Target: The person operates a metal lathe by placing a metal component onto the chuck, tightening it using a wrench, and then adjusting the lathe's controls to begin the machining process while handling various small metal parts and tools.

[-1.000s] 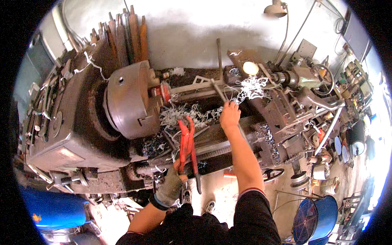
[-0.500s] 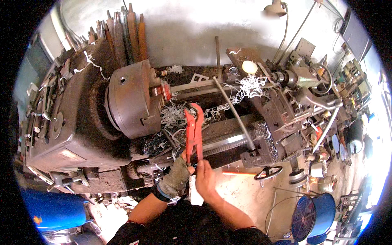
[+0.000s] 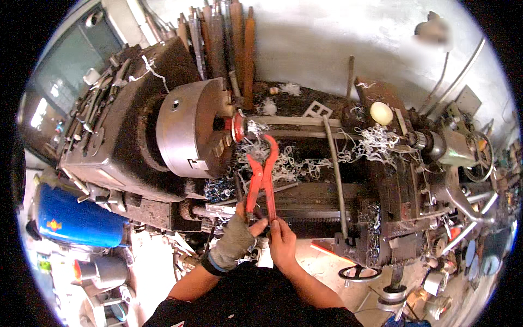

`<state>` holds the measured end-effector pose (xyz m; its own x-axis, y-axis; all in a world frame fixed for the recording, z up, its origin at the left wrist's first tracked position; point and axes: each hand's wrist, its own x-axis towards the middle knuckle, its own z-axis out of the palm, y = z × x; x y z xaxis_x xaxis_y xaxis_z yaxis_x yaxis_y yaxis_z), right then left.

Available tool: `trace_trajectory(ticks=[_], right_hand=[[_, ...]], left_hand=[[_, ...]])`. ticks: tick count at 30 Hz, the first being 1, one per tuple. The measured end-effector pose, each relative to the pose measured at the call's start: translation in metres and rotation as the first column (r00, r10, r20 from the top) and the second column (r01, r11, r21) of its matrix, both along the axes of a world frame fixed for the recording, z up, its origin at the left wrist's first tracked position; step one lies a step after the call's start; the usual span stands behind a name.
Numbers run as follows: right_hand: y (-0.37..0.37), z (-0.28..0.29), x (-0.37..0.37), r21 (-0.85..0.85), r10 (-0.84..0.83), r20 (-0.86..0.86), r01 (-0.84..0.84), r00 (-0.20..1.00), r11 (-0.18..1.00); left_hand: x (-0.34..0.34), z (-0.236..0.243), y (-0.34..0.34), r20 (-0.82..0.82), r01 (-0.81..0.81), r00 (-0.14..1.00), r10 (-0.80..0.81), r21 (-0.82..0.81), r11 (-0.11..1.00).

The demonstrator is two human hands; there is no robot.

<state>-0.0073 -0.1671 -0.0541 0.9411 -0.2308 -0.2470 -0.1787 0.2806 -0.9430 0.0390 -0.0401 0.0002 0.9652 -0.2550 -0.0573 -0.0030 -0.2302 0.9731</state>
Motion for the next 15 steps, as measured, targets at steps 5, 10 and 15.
trace_trajectory(ticks=[5, 10, 15], right_hand=[[-0.008, -0.015, 0.019, -0.032, 0.124, 0.064, -0.122, 0.990, 0.992], [-0.008, -0.010, 0.039, 0.240, 0.210, -0.077, -0.187, 0.975, 0.953], [0.009, -0.040, 0.069, 0.365, 0.163, 0.116, -0.194, 0.980, 0.911]], left_hand=[[0.002, 0.004, -0.024, 0.025, -0.211, 0.977, 0.210, 0.088, 0.974], [0.013, 0.011, -0.027, 0.108, -0.226, 0.972, 0.210, 0.164, 0.960], [0.031, -0.013, -0.028, 0.247, -0.277, 0.941, 0.233, 0.164, 0.947]])
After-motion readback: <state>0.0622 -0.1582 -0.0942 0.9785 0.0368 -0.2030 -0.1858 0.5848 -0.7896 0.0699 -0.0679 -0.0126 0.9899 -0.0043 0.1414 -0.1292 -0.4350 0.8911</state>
